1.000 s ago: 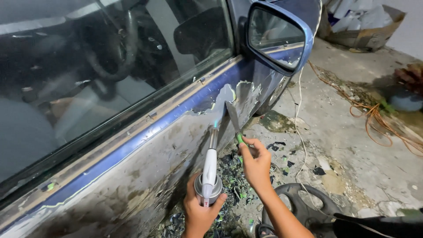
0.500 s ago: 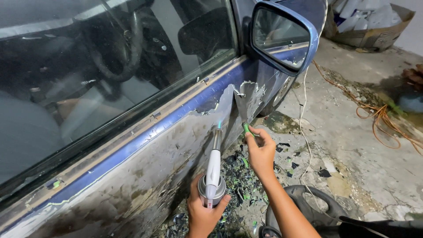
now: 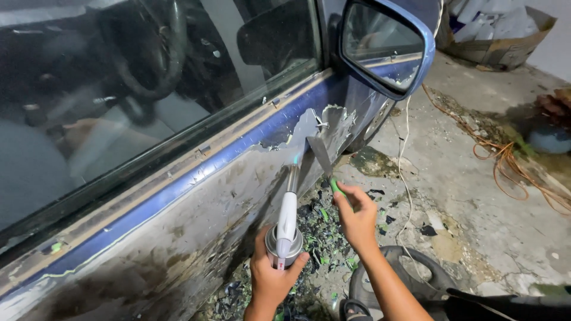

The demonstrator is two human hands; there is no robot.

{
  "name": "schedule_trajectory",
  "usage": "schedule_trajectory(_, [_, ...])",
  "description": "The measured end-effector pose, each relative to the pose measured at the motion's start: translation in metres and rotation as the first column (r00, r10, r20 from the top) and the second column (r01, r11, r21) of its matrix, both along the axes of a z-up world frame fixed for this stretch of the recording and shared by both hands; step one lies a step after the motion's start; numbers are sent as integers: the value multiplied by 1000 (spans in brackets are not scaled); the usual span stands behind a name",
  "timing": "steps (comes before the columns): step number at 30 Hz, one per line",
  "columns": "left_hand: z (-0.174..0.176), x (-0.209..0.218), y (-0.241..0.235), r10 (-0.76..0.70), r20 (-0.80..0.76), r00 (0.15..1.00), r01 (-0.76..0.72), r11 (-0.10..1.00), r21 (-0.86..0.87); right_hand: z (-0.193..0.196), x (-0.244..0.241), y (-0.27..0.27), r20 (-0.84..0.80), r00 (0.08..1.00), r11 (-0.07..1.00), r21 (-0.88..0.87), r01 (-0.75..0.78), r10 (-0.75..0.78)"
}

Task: The person uses a blowtorch to heat the surface of a blue car door and a scraper to remove old paint. The person works along the door panel, heating and scraping repeatedly to strip away the paint layer.

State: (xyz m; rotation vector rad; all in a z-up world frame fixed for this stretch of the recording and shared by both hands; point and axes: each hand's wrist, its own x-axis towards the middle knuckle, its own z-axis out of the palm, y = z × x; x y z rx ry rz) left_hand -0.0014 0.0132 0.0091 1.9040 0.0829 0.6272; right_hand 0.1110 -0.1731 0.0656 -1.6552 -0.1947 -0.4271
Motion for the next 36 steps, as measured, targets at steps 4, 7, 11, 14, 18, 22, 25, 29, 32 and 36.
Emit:
schedule_trajectory(4, [8,-1,-7,-3,-10,1000,3,999,-46,-5,10,1,43,999,999,35,5,-6])
schedule_trajectory(7, [4,-2,-9,-43,57,997,44,999,-16,-3,17,3,57,998,999,45,8,-10])
schedule_trajectory(11, [0,-4,-5,-71,64,995,74,996,-47,8,33,9,79,996,998,52,45,-49])
schedule_trajectory(14, [1,-6,2,-80,28,996,81,995,-56,5,28,4,79,996,999,27,38,-40])
schedule_trajectory(18, [3,-2,12,-63,48,997,64,998,-19,-3,9,3,-34,999,999,38,18,-17])
schedule_trajectory(22, [0,1,8,-2,-23,1000,3,1000,30,-4,16,-4,29,999,999,-13,38,-38])
schedule_trajectory(25, [2,-4,0,-57,52,997,57,998,-7,-2,14,0,5,1000,999,24,31,-31])
schedule_trajectory(29, [1,-7,-5,-62,64,996,62,998,-11,17,25,5,13,999,999,25,48,-48])
schedule_trajectory(32, [-2,-4,-2,-41,42,998,41,999,17,11,29,1,65,996,998,-16,62,-60])
schedule_trajectory(36, [-8,1,5,-36,-22,999,36,999,-6,4,9,0,36,998,999,-27,47,-47])
